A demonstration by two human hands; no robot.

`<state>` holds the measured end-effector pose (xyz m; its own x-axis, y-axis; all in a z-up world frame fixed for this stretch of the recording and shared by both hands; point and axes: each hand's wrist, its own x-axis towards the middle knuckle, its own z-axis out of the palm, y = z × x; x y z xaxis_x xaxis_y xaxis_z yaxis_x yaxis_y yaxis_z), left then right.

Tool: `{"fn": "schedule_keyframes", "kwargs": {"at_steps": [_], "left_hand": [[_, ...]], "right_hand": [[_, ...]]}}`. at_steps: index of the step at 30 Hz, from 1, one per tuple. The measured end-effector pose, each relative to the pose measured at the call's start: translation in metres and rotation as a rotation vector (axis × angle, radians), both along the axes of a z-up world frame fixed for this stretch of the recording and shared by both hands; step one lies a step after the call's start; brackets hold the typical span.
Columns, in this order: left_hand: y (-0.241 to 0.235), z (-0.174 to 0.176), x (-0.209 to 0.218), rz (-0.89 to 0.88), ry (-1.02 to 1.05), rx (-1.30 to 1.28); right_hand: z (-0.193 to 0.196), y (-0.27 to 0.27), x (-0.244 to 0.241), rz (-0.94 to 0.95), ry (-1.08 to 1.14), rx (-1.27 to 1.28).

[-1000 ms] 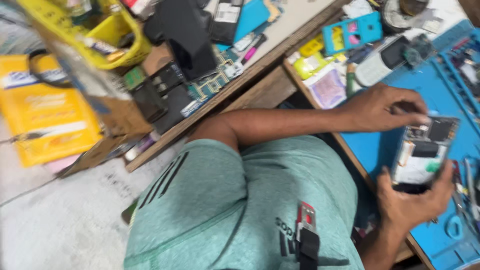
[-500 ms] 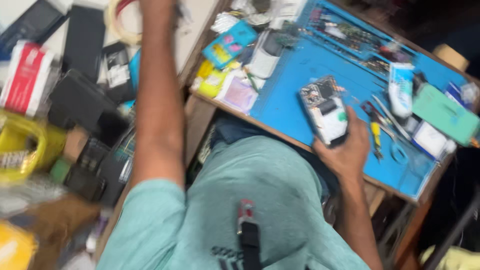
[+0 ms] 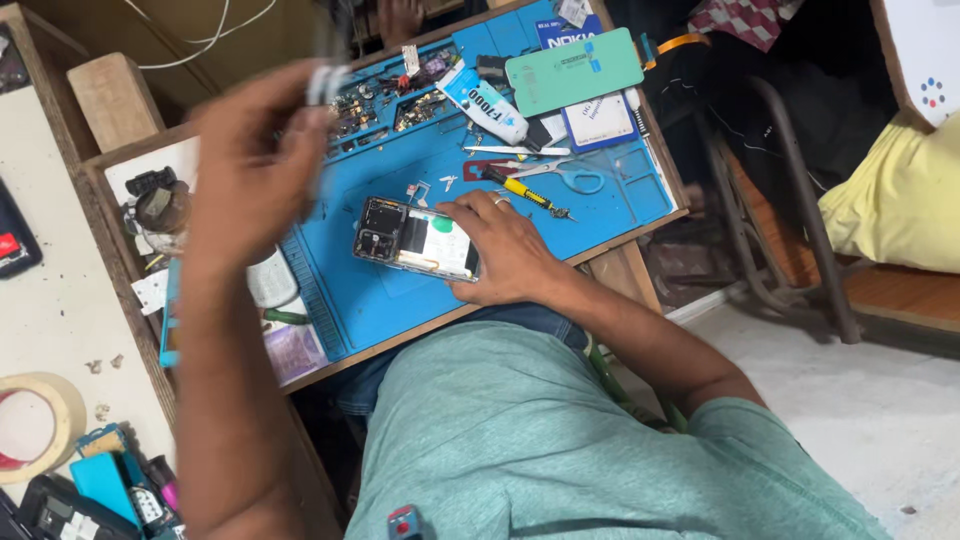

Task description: The person uses a screwdriver to remove screws from a disassembled smartphone on a blue work mat. They then use a small metal tool to pry and adjust internal components near the top edge of the device.

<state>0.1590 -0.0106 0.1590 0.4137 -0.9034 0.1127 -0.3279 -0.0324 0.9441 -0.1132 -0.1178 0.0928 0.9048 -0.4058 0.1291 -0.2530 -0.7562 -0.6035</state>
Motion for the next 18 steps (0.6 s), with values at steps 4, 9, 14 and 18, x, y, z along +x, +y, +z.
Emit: {"fn": "schedule_keyframes", "kwargs": {"at_steps": [4, 9, 14, 18], "left_hand": [[-0.077, 0.009, -0.069, -0.228, -0.249, -0.198], [-0.123, 0.022, -0.098, -0.231, -0.273, -0.235], [-0.162, -0.018, -0.095, -0.165, -0.08, -0.321], [-0.177, -0.045, -0.094, 0.011, -0.22, -0.087]], "right_hand": [[-0.003, -0.006, 0.005, 0.018, 0.001, -0.053], [-0.007, -0.008, 0.005, 0.038, 0.011, -0.044], [-0.018, -0.012, 0.0, 0.06, 0.006, -0.012], [-0.03, -0.013, -0.002, 0.089, -0.132, -0.1]]}}
